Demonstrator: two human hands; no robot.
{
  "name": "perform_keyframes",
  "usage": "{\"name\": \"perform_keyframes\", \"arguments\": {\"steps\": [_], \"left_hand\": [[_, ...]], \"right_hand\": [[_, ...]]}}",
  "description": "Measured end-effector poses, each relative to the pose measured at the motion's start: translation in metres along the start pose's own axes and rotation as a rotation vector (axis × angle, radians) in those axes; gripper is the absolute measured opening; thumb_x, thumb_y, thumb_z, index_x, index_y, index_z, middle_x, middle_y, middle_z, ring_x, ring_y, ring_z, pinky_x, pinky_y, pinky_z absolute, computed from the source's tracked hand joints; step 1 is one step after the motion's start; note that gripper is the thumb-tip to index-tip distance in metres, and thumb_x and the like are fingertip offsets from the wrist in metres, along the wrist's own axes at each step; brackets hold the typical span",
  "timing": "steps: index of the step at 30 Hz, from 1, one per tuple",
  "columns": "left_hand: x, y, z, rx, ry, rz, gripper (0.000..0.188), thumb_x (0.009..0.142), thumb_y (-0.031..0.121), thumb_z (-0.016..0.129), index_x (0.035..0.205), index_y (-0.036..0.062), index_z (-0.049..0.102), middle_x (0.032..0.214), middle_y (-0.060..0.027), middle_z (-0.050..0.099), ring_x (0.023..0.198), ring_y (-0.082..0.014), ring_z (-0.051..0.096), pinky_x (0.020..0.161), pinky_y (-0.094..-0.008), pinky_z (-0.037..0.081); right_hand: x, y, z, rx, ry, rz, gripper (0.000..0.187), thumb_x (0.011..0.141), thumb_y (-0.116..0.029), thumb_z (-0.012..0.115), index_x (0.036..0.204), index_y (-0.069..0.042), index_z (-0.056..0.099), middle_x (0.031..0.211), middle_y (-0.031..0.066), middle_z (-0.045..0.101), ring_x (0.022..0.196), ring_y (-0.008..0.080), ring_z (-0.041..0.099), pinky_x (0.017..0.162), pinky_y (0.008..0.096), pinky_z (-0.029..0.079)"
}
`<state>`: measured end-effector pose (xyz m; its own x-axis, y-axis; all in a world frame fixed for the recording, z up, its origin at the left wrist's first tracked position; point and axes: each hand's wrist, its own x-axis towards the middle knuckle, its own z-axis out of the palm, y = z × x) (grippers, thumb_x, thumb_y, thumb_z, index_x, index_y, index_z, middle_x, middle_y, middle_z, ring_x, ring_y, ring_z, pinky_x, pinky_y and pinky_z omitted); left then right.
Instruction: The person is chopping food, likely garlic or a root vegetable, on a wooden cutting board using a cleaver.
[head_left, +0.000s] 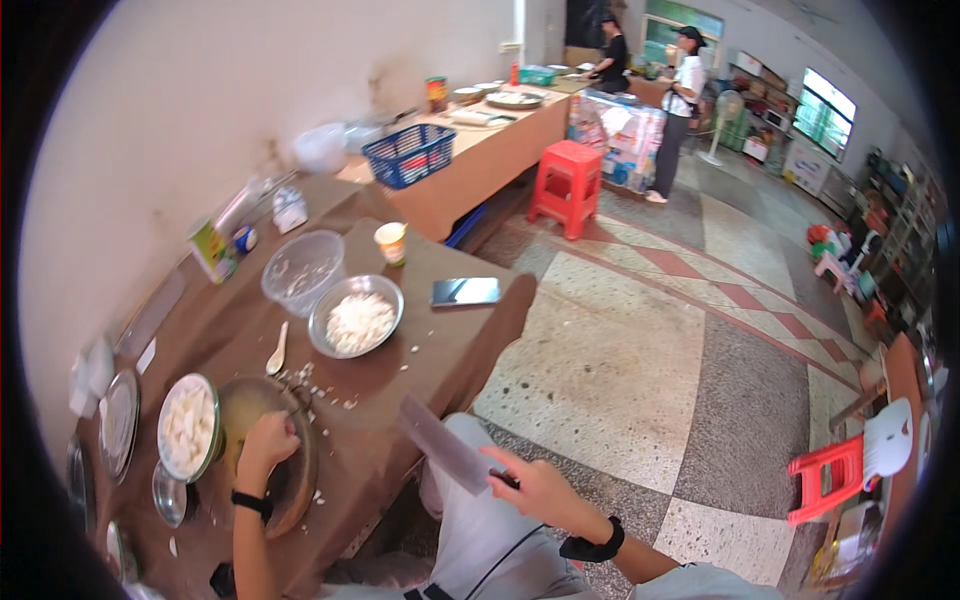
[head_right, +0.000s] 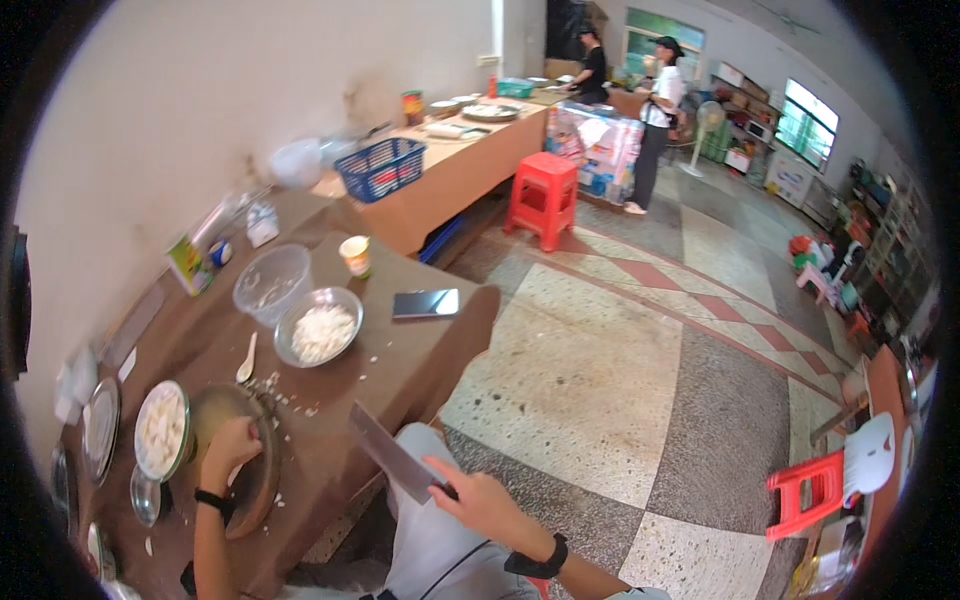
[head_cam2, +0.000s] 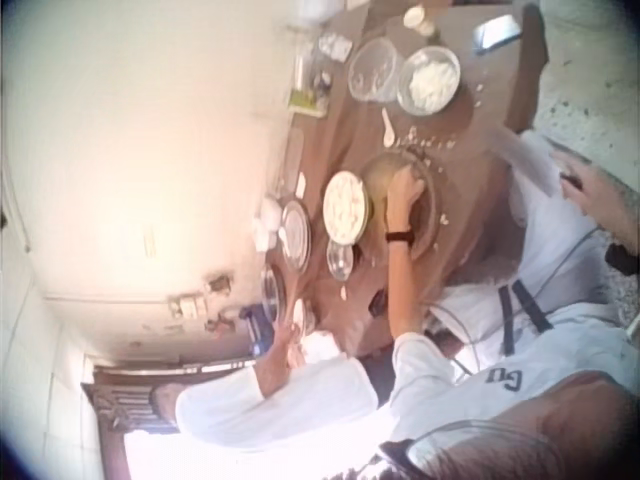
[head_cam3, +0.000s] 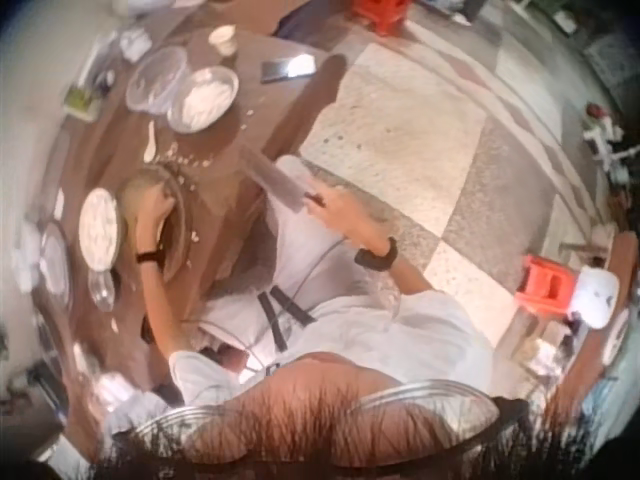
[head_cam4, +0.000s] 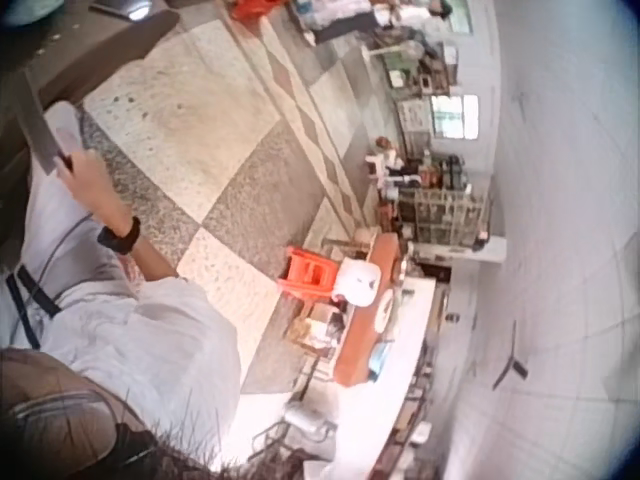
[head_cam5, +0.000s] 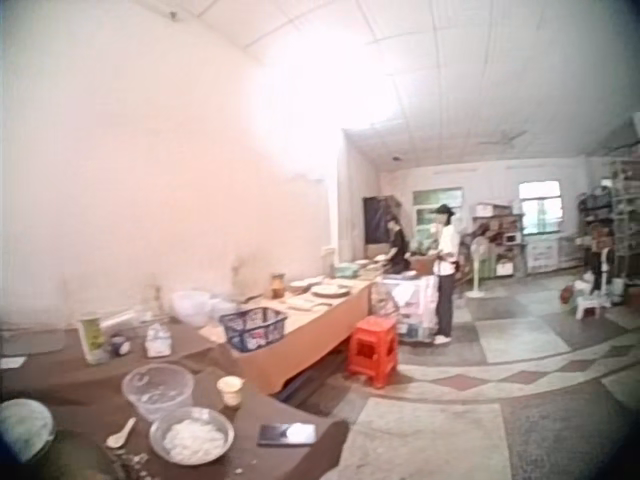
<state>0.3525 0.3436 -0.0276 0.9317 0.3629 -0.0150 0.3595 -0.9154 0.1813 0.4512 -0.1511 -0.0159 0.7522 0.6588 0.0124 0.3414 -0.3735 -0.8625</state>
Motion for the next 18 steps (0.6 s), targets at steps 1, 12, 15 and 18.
{"name": "perform_keyframes", "arguments": {"steps": [1,12,15,18], "left_hand": [[0.006,0.005,-0.007,-0.002,0.004,0.02,0.012,0.078,0.014,0.068,0.084,0.0033,0.068,0.085,-0.0208,0.072,0.086,-0.0401,0.07,0.079,-0.0489,0.056],[0.204,0.073,-0.02,-0.385,0.175,0.232,0.034,0.087,0.019,0.074,0.114,-0.0013,0.069,0.105,-0.0172,0.073,0.093,-0.0232,0.071,0.07,-0.0382,0.058],[0.213,0.095,-0.016,-0.515,0.191,0.157,0.048,0.087,0.023,0.076,0.129,-0.0002,0.067,0.122,-0.0195,0.073,0.109,-0.0302,0.07,0.087,-0.0405,0.056],[0.176,0.096,-0.036,-0.549,0.134,0.114,0.057,0.087,0.028,0.077,0.136,0.0006,0.066,0.13,-0.0216,0.071,0.119,-0.0366,0.069,0.103,-0.0422,0.053]], "right_hand": [[-0.001,0.001,0.0,0.005,-0.022,-0.003,0.053,0.103,-0.03,0.066,0.152,-0.016,0.052,0.075,0.0226,0.069,0.068,0.0452,0.068,0.064,0.0509,0.054],[-0.009,-0.014,-0.003,-0.015,0.016,-0.037,0.054,0.103,-0.031,0.065,0.153,-0.017,0.05,0.074,0.0224,0.069,0.067,0.0447,0.068,0.063,0.051,0.053],[-0.014,-0.022,0.001,0.027,0.015,0.008,0.053,0.103,-0.03,0.067,0.152,-0.017,0.051,0.076,0.0208,0.071,0.068,0.0443,0.068,0.063,0.0495,0.054],[-0.015,-0.023,-0.001,0.025,0.051,0.019,0.049,0.102,-0.026,0.069,0.147,-0.013,0.056,0.078,0.0181,0.073,0.065,0.0395,0.07,0.062,0.0462,0.055]]}}
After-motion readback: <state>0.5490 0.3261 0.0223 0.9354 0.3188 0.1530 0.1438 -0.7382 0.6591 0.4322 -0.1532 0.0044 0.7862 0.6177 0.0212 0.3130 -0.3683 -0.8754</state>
